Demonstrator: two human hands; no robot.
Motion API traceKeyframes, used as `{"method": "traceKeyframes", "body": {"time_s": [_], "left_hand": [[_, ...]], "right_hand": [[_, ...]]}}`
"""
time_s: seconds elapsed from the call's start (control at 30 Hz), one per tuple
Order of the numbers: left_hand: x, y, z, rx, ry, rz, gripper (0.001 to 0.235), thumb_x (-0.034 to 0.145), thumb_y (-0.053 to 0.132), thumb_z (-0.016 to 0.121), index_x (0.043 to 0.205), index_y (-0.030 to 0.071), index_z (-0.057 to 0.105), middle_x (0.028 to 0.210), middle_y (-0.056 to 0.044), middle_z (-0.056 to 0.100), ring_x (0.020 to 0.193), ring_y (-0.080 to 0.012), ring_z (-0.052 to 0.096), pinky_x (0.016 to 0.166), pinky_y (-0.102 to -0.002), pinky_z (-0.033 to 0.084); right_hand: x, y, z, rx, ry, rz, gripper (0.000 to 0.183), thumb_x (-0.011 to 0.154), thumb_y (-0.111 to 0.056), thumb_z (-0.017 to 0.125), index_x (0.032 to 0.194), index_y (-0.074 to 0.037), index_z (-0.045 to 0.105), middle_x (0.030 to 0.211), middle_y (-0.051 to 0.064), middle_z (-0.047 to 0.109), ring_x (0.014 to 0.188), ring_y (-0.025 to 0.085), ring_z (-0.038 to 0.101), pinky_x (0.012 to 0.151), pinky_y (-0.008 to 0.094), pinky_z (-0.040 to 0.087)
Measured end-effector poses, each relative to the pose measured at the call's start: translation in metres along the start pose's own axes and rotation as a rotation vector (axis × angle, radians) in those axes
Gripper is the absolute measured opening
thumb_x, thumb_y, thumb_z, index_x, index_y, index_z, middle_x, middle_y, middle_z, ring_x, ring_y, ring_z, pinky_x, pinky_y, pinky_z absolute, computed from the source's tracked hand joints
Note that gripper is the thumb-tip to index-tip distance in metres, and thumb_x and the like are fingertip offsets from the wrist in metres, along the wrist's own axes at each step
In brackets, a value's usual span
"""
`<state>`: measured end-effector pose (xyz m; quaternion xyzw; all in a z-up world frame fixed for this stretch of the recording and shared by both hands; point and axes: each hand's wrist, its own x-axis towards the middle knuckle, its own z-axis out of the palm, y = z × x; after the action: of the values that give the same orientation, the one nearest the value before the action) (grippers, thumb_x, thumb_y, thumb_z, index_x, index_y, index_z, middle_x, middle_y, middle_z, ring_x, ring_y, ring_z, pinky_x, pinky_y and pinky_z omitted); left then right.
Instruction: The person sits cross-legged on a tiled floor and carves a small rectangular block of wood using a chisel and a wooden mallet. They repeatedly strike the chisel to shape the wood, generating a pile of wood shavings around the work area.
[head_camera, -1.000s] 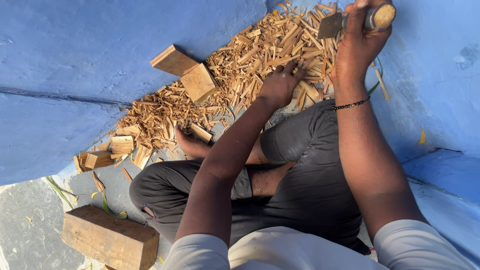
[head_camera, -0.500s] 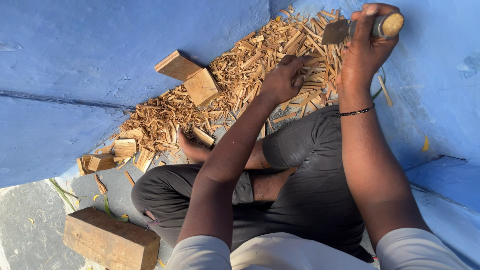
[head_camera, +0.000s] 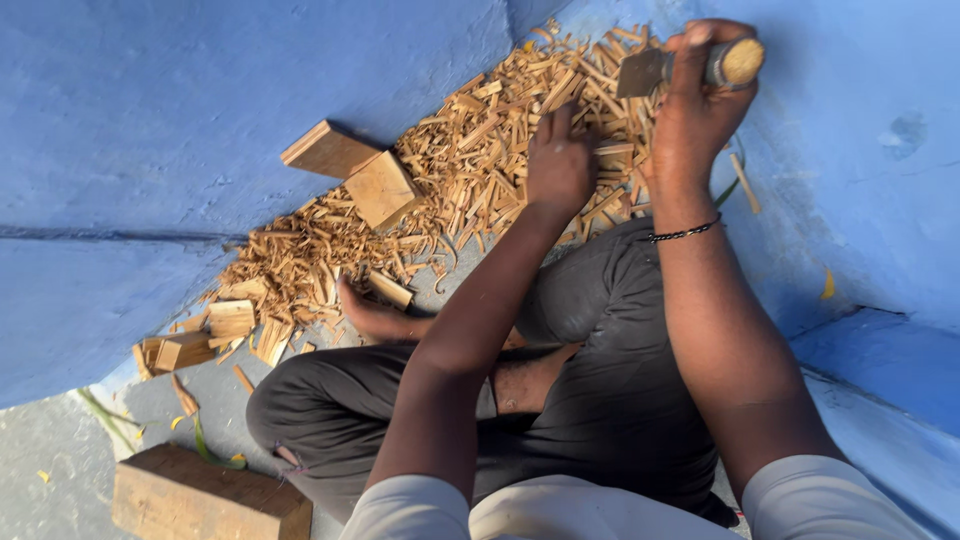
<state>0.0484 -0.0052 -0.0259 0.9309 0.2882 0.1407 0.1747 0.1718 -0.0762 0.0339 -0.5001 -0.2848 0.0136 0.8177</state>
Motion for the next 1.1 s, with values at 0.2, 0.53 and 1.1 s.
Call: {"method": "traceKeyframes", "body": {"time_s": [0.2,0.53,1.1], "left_hand": [[-0.042,-0.036,-0.021,-0.343,0.106,0.045,0.016,0.093,0.011,0.069,0.109,0.008,0.072,0.115,-0.012,0.07,0.108,-0.0324,0.068,0.093,-0.048,0.057],[-0.136,-0.104,-0.134,-0.625,0.077,-0.172,0.068,0.091,0.013,0.075,0.15,0.018,0.041,0.099,-0.01,0.072,0.08,-0.0194,0.077,0.068,-0.033,0.06],[-0.178,-0.238,-0.136,-1.483,0.254,-0.569,0.037,0.105,0.026,0.064,0.13,-0.001,0.07,0.089,-0.009,0.071,0.073,-0.0165,0.072,0.066,-0.03,0.062]], "right_hand": [[-0.002,0.012,0.005,-0.016,-0.006,0.032,0.02,0.113,-0.018,0.074,0.108,-0.005,0.06,0.103,0.003,0.064,0.098,0.012,0.064,0.094,0.027,0.055],[-0.069,-0.003,0.022,-0.345,-0.47,-0.18,0.016,0.113,0.001,0.077,0.115,0.002,0.06,0.115,0.011,0.062,0.105,0.02,0.061,0.097,0.029,0.05],[-0.166,-0.102,0.123,-1.369,-1.083,-0.088,0.036,0.105,-0.029,0.071,0.132,-0.007,0.062,0.104,0.018,0.072,0.091,0.025,0.071,0.081,0.038,0.06]]}}
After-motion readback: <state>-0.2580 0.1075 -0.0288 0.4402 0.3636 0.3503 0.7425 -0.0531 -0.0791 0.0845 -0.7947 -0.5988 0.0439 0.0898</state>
